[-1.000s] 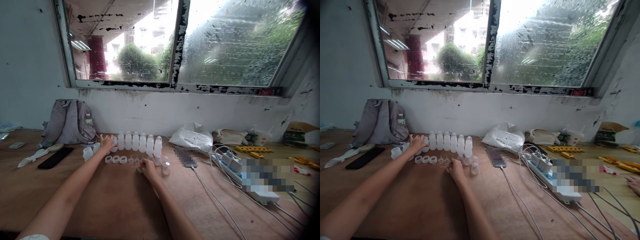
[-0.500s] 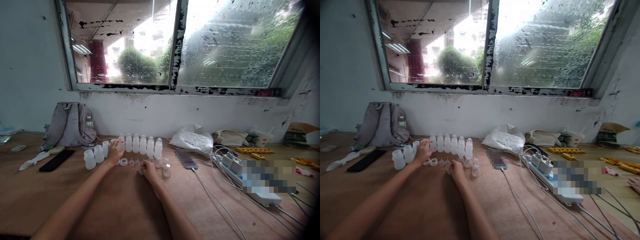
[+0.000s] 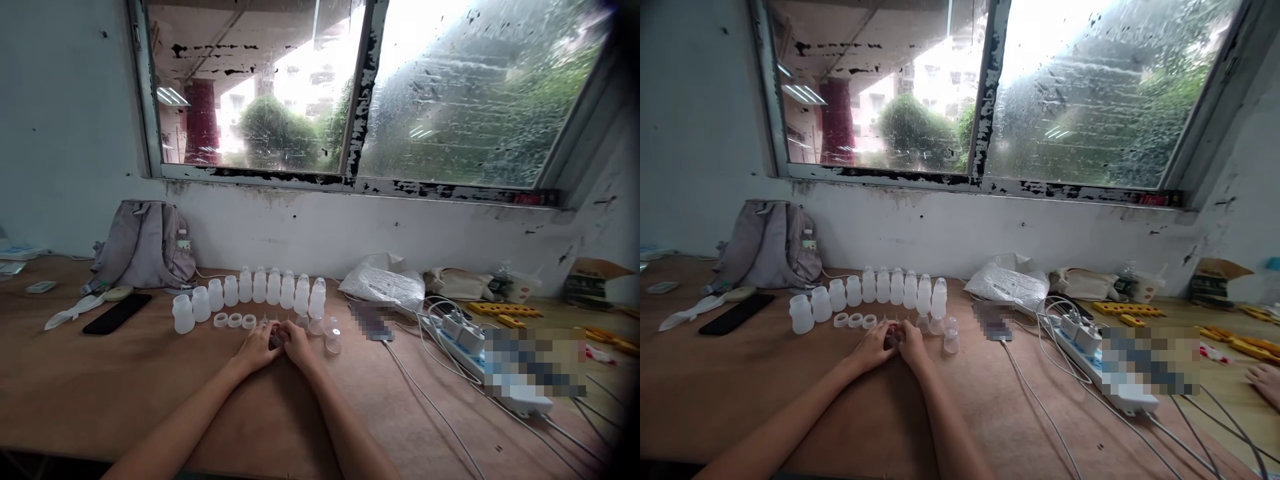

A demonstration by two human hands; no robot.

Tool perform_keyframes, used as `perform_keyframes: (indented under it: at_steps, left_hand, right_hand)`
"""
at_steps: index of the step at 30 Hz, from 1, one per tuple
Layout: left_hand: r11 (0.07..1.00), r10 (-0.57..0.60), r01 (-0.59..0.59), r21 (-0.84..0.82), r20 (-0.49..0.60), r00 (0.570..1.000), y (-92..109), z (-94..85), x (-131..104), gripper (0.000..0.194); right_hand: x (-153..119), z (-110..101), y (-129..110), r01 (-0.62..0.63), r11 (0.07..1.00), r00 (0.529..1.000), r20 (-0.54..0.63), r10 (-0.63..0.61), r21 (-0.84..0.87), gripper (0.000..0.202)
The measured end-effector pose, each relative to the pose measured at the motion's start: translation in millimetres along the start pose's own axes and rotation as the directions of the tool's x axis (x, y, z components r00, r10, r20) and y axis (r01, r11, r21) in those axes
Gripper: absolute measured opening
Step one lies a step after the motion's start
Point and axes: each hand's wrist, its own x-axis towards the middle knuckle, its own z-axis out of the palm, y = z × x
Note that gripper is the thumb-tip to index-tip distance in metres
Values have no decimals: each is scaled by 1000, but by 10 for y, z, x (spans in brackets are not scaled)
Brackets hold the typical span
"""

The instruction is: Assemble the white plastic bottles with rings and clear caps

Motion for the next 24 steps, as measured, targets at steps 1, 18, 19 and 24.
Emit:
perform_keyframes:
  at_steps: [1, 18, 19, 24]
  left_hand:
    - [1000, -12, 12, -2, -11, 1000, 0, -8, 0, 43]
    - [991, -29, 47, 129, -132, 991, -40, -361, -75, 13]
    - [988, -22, 41, 147, -127, 992, -51, -392, -96, 12]
    - [965, -57, 75, 250, -78, 995, -295, -657, -315, 16]
  right_hand:
    - [-4, 0, -10, 26, 999, 999, 19, -27, 33, 22]
    - [5, -181, -40, -143, 967, 979, -171, 107, -211, 8]
    - [0, -160, -21, -155, 959, 982, -143, 123, -237, 9]
    - [-5, -77, 58, -182, 927, 983, -43, 178, -328, 13]
